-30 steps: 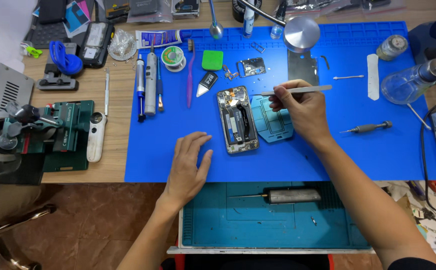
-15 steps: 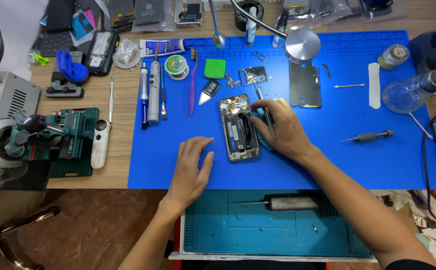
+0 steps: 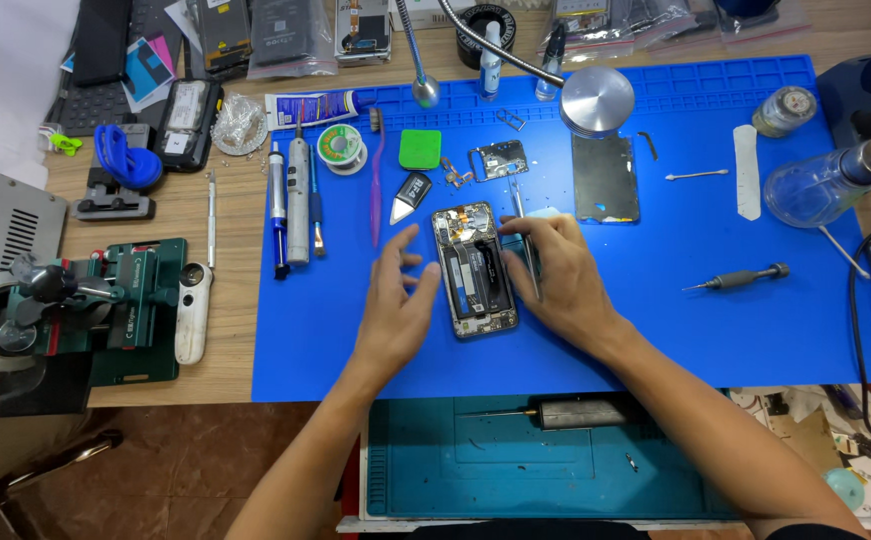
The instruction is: The person works on a disassembled smartphone on a blue mat, using a cotton swab to clean a small circuit board component. They then place the component back into the phone chassis and use tweezers to adjust internal parts.
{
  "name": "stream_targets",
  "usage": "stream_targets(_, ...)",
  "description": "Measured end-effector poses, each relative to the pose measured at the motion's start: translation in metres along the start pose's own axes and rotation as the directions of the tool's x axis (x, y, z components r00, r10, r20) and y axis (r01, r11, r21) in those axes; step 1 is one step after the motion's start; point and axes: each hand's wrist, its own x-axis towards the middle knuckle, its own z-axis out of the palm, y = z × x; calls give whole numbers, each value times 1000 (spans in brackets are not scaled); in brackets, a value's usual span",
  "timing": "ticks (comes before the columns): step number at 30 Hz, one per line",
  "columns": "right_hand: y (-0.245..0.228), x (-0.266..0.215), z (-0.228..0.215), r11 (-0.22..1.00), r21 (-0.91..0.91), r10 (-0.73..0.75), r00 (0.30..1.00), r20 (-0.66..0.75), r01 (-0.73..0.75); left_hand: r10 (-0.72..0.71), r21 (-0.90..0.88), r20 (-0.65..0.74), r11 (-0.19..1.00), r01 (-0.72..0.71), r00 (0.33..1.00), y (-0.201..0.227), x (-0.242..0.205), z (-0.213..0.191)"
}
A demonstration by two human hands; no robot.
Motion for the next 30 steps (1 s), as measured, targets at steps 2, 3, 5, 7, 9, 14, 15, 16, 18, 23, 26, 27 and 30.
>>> stream_targets(2, 9, -1, -1, 1000, -25, -7, 1000, 2, 7, 102, 56, -6, 993, -102, 995, -10, 25, 0)
stream_targets(3, 13, -1, -2, 999, -49, -14, 1000, 3, 15, 205, 113, -6, 973, -203, 979, -14, 38, 0)
stream_targets(5, 18, 0, -10, 994, -92, -49, 999, 22, 50, 288, 228, 50, 929, -292, 956, -18, 58, 0)
stream_targets(7, 22, -3, -16, 988, -131, -77, 996, 49, 83, 354, 333, 116, 866, -372, 928, -21, 72, 1)
stream_targets(9, 25, -10, -21, 979, -181, -77, 992, 102, 95, 438, 439, 143, 776, -453, 888, -23, 82, 3)
stream_targets(14, 15, -22, -39, 936, -328, -107, 992, 74, 125, 442, 437, 185, 763, -477, 878, -17, 85, -4)
stream_targets(15, 5, -23, -40, 953, -268, -127, 989, 71, 141, 431, 431, 204, 767, -476, 879, -17, 85, -5)
stream_targets(16, -2, -30, -31, 953, -267, -126, 989, 74, 141, 429, 430, 203, 769, -473, 880, -18, 85, -5)
stream_targets(18, -15, -43, -13, 907, -337, -211, 966, 151, 251, 396, 407, 218, 794, -452, 892, -16, 88, -4)
stream_targets(23, -10, -55, -2, 954, -244, -151, 983, 107, 174, 253, 237, 211, 924, -300, 944, -3, 78, -5)
stream_targets(26, -12, -59, -6, 961, -226, -142, 985, 93, 160, 107, -1, 233, 994, -110, 967, 18, 78, -9)
stream_targets(27, -14, -60, -8, 962, -218, -149, 985, 82, 163, 70, -142, 230, 989, -37, 971, 25, 81, -11)
stream_targets(30, -13, -59, -15, 960, -216, -178, 984, 29, 180, 10, -425, 296, 897, 122, 955, 0, 98, 11)
